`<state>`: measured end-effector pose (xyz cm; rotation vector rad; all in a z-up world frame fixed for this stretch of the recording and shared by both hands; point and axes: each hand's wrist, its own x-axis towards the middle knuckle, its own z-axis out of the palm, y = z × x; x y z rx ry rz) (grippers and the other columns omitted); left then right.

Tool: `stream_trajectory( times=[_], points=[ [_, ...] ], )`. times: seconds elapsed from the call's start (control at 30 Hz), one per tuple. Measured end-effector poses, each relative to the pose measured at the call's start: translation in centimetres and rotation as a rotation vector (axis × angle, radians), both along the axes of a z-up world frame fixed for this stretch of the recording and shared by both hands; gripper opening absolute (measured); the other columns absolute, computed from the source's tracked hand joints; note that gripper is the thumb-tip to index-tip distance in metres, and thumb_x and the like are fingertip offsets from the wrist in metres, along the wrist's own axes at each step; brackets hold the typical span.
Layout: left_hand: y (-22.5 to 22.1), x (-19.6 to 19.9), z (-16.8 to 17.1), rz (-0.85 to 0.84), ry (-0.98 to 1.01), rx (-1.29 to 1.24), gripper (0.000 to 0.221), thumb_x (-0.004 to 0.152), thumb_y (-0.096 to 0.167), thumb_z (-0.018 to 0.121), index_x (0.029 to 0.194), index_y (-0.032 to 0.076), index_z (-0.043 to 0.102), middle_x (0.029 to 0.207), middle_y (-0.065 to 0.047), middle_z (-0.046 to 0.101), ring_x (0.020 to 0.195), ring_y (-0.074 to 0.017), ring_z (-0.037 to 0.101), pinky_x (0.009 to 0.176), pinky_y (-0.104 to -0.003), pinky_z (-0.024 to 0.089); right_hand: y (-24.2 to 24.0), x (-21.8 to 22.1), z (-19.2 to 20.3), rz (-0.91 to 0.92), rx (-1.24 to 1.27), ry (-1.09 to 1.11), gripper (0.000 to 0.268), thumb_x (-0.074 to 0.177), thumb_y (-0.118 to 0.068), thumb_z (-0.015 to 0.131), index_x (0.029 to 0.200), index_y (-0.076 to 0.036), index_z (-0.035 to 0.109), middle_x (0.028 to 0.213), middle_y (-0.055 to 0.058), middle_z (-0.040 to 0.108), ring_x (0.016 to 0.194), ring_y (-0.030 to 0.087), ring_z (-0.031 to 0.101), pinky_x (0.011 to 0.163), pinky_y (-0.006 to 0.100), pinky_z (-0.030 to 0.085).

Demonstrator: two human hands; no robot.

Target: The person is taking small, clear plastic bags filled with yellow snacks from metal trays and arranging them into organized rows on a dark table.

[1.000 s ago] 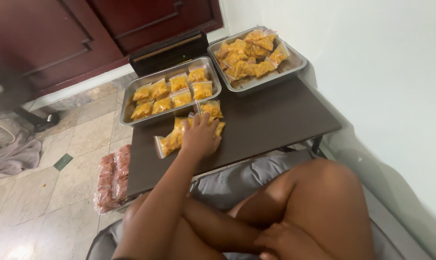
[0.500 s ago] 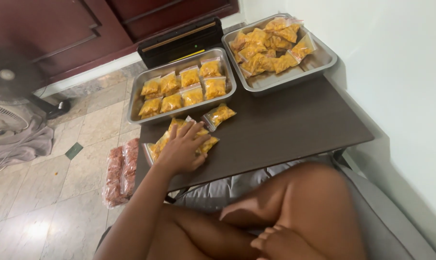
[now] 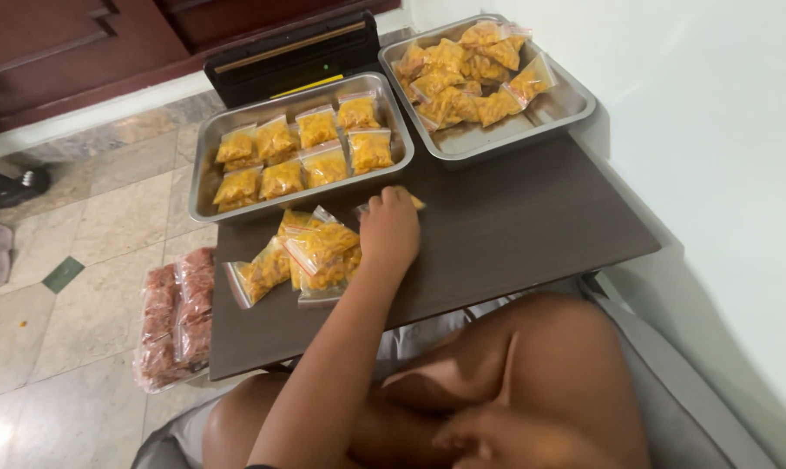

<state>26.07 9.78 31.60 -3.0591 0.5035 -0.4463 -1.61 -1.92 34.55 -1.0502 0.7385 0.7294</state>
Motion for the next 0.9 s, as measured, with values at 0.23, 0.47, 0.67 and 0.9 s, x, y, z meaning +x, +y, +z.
stream_trajectory(
  times=[0.23,0.47,0.67,0.9],
  points=[
    [3.1,-6.7,6.5,-0.406,0.389,-0.309,0.049,0.081,0.023,0.073,0.123,0.0,0.063,0.13,-0.022,0.061,0.123,-0.0509,0.06,0.099,-0.056,0.055,-6.3,12.4,9.3,0.577,-1.111,-1.08,0.028,0.091,-0.043,0.066,0.105,-0.021,0.078,0.098,0.001,0.082,0.1,0.022,0.077,0.089,0.04,0.059],
    [5.7,-7.7,3.5,-0.658,0.187,-0.604,0.022,0.09,0.004,0.062,0.109,-0.003,0.071,0.126,-0.027,0.067,0.132,-0.0479,0.055,0.118,-0.053,0.038,-4.3,17.8,0.5,0.633,-1.527,-0.769,0.069,0.101,-0.072,0.036,0.122,-0.018,0.073,0.116,0.002,0.066,0.115,0.026,0.063,0.086,0.044,0.059],
    [3.7,-8.2,0.6,-0.338,-0.295,-0.35,0.019,0.103,0.026,0.059,0.106,0.01,0.069,0.111,-0.012,0.059,0.1,-0.0333,0.063,0.087,-0.04,0.054,-1.4,16.4,0.8,0.685,-1.591,-0.943,0.043,0.101,-0.049,0.053,0.112,-0.011,0.07,0.095,0.003,0.062,0.099,0.027,0.067,0.075,0.041,0.06],
    [3.2,-10.3,1.2,-0.06,0.038,-0.332,0.03,0.099,0.032,0.066,0.096,0.005,0.056,0.095,-0.016,0.051,0.081,-0.0376,0.061,0.065,-0.044,0.051,-2.2,17.2,-0.3,0.508,-1.339,-1.087,0.044,0.087,-0.034,0.077,0.116,-0.004,0.064,0.101,0.015,0.07,0.09,0.036,0.065,0.078,0.048,0.05]
  ],
)
